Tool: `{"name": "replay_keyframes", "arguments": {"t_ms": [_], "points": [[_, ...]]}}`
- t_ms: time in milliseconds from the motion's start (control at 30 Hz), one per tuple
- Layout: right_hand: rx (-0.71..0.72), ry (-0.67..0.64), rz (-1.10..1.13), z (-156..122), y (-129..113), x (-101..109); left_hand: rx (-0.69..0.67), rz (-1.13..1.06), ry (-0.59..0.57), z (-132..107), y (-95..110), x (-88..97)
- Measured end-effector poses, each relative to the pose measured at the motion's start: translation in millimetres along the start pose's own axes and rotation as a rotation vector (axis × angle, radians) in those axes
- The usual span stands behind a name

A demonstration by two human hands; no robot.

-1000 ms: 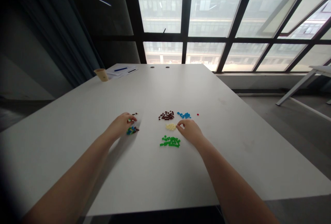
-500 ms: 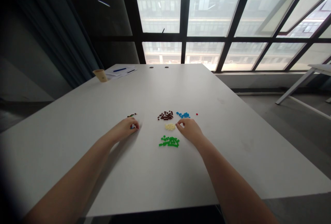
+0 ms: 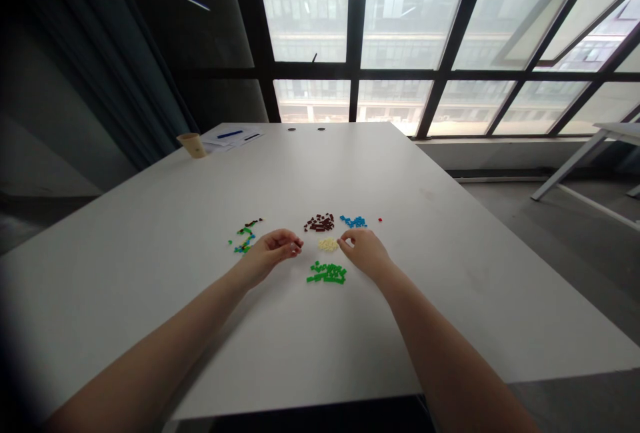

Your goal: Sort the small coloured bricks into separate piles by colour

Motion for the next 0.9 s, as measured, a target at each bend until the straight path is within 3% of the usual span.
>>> {"name": "replay_keyframes", "arguments": {"t_ms": [233,600,733,900], "points": [[0.114,0.024,0.056,1,0,-3,0.049,-0.119,0.08,-2,-7,-7.2],[0.433,0.112,0.243,-15,-27,-6,0.061,-0.013,0.058,-1,-7,-7.5],[0.461,0.195,0.209,-21,-37,-11,0.06,0.049,0.024,-1,-5,-7.6],[0.453,0.203,0.182,-20,-40,-18,0.052,0.075,0.008,-3,-3,-9.8]]}}
Point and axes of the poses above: each hand's wrist, its own z-axis towards the middle knuckle, its own x-axis out of the back of the hand, y = z × x, the point moved 1 cm from there along z, towards the middle knuckle, and after that the axes turned 9 degrees about -x, right-handed, at the moved point
